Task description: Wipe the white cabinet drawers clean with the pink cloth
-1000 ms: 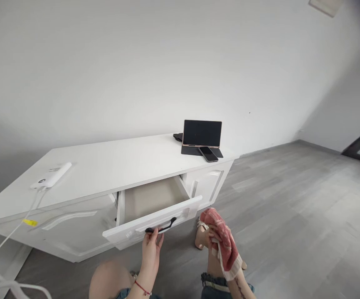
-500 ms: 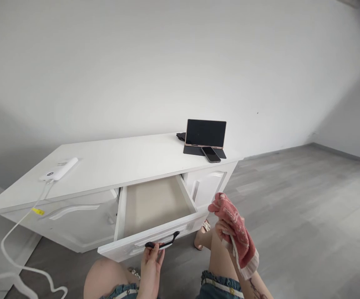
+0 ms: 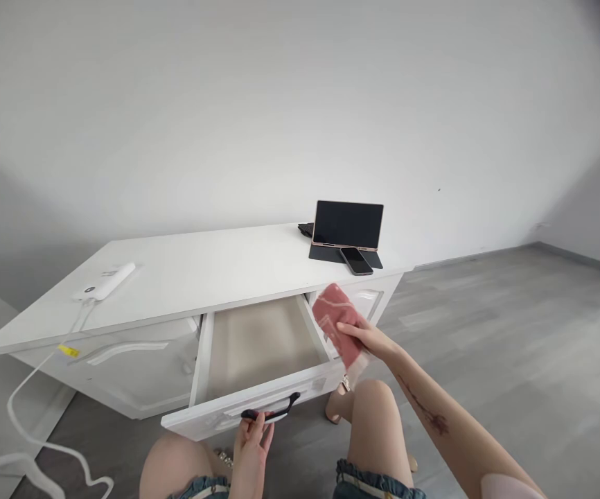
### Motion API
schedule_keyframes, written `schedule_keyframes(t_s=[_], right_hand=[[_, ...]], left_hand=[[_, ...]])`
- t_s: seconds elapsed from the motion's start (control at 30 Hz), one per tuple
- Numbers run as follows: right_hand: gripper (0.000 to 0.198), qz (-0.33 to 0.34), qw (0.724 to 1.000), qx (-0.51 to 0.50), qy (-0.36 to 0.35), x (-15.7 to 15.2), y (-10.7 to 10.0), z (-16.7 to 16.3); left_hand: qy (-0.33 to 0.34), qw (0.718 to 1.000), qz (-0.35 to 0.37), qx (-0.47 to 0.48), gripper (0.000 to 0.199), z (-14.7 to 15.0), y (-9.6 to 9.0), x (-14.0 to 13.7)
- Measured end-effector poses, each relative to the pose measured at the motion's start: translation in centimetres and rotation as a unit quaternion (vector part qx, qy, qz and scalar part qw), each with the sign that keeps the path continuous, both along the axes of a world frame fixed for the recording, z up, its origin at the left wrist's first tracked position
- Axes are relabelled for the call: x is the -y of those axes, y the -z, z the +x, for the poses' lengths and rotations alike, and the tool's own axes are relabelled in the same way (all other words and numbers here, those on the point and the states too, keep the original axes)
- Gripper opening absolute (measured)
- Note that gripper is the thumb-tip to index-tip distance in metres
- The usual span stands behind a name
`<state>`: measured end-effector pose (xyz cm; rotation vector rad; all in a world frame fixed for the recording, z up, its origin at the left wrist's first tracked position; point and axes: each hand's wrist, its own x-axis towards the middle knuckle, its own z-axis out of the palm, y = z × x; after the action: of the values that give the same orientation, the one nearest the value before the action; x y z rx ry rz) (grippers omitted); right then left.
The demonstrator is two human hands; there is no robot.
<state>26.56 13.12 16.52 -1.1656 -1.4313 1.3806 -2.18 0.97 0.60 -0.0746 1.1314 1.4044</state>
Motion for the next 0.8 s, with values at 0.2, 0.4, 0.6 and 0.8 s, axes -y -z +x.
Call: schedule_keyframes(t_s=[0.2, 0.4, 0.6, 0.8], right_hand=[[0.037, 0.273, 0.845, 0.408, -0.214, -6.0, -0.1, -7.0], [0.034, 0.313, 0.647, 0.549, -0.428, -7.1, 5.5, -10.9], [0.050, 0.204, 0.681, 0.509, -0.485, -6.3, 6.6, -9.7], [0.022, -0.014, 0.754, 0.519, -0.403, -5.5, 6.8, -11.3]], left_hand=[[0.004, 1.000, 0.020, -0.014, 0.013, 0.3, 0.3, 0.4], [-0.019, 0.999, 0.016, -0.048, 0.017, 0.7, 1.8, 0.2], [-0.028, 0.996, 0.011, -0.087, 0.017, 1.3, 1.5, 0.2], [-0.037, 0.992, -0.027, -0.120, 0.020, 2.3, -0.9, 0.2]])
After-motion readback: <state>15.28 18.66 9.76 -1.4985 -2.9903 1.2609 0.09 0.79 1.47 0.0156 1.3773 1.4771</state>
